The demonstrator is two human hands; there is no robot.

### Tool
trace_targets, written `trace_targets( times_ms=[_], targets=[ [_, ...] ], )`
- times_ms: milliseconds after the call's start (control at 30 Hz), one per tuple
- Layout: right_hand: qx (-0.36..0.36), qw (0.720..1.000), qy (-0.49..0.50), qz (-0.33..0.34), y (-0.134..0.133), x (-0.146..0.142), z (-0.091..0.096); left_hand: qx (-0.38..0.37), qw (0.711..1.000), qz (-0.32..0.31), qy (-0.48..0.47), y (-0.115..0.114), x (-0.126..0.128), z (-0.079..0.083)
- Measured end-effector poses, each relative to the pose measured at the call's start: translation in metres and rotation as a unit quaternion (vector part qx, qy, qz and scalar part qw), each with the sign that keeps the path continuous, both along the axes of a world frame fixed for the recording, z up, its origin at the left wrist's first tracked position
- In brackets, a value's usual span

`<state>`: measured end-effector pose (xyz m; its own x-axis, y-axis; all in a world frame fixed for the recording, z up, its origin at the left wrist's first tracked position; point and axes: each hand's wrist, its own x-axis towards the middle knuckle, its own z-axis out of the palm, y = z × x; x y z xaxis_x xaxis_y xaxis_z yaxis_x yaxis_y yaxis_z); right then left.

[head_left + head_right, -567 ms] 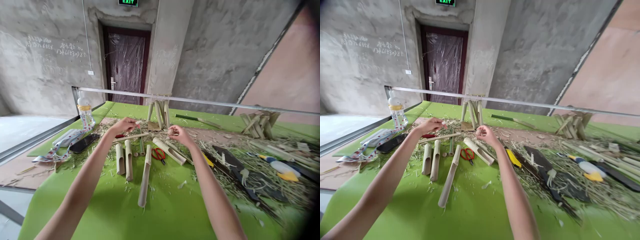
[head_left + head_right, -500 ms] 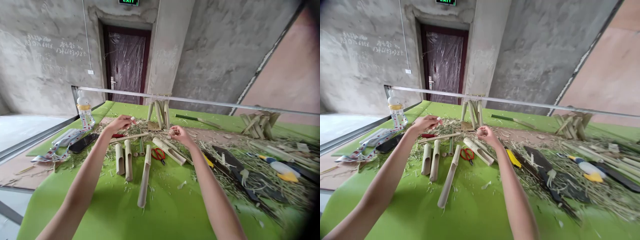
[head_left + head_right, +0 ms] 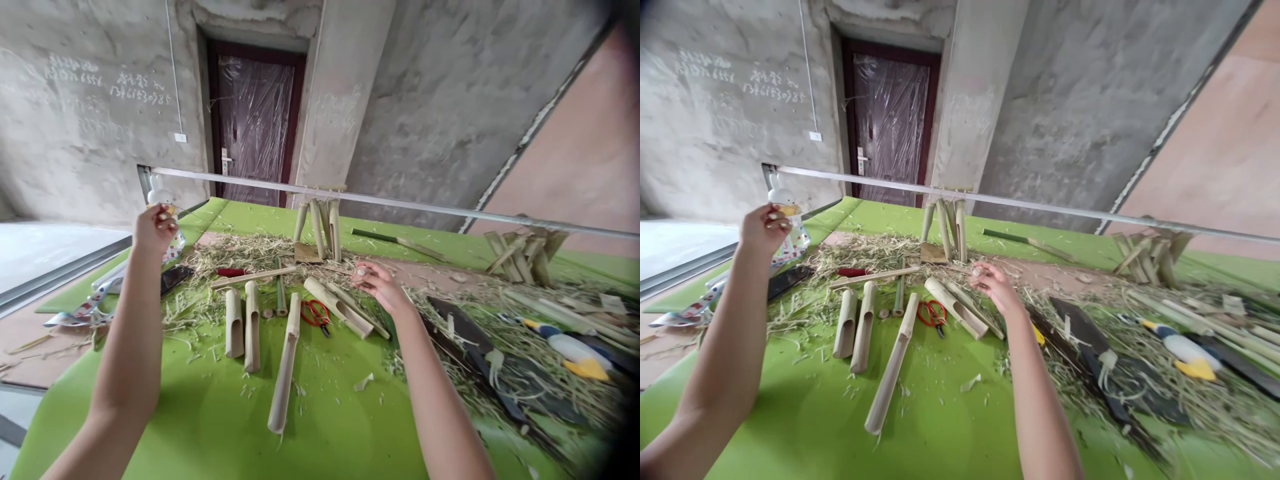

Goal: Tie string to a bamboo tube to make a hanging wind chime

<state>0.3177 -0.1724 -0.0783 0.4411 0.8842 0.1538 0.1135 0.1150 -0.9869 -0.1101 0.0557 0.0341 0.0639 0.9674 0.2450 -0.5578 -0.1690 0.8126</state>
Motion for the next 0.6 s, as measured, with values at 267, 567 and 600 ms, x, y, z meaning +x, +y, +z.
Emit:
trace_targets(
  times_ms=[267, 567, 600],
  targets=[
    [-0.099, 0.956, -0.203, -0.185, 0.003, 0.033, -0.023, -0.038, 0.967, 0.229, 0.104, -0.003, -0.05, 0.01],
    [-0.202, 0.816, -0.477, -0.256, 0.002, 0.03, -0.029, 0.043, 0.97, 0.211, 0.11, 0.008, -0.062, 0.019],
    [-0.178, 0.814, -0.485, -0.266, -0.001, 0.021, -0.023, 0.055, 0.971, 0.198, 0.123, 0.009, -0.059, 0.02]
  ],
)
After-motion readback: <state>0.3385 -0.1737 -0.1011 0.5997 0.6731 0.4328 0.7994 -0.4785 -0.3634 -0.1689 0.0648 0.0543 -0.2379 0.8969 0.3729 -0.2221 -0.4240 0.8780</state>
